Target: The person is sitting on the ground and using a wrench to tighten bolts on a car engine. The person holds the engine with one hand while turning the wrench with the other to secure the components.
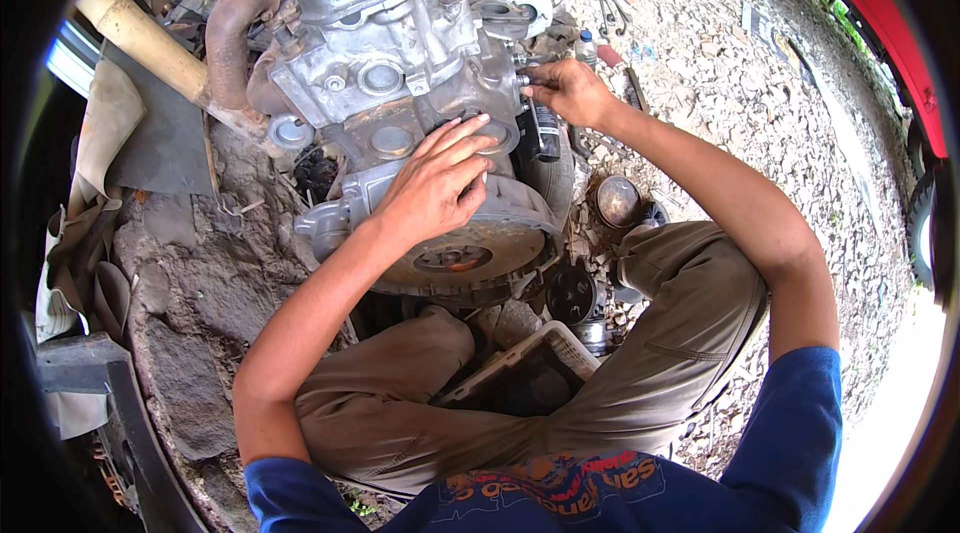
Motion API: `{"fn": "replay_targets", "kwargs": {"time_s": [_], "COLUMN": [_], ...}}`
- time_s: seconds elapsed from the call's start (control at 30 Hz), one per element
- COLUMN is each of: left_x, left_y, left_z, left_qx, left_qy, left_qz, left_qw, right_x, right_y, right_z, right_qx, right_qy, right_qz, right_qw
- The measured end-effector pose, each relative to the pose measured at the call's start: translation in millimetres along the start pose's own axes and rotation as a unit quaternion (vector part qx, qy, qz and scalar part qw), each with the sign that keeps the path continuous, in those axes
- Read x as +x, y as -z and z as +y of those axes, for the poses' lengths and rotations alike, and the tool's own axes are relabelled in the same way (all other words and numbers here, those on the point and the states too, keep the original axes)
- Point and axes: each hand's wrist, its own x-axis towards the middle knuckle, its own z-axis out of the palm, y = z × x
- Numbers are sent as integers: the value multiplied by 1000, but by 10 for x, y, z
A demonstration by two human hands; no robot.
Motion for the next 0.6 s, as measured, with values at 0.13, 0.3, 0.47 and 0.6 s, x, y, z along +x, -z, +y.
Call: {"fn": "replay_targets", "kwargs": {"time_s": [0.13,0.3,0.47,0.6], "left_x": [15,2,12,11], "left_y": [-1,3,-8,9], "left_z": [5,4,10,17], "left_qx": [0,0,-11,-14], "left_qy": [-3,-1,0,3], "left_qz": [1,0,2,4], "left_qw": [1000,1000,1000,1000], "right_x": [-30,-74,-131,-100], "right_y": [-48,-102,-127,-57], "right_z": [-10,-130,-178,-244], "right_qx": [4,22,-11,-1], "right_qy": [-19,-60,-94,-139], "right_qz": [30,59,49,5], "right_qw": [999,996,994,990]}}
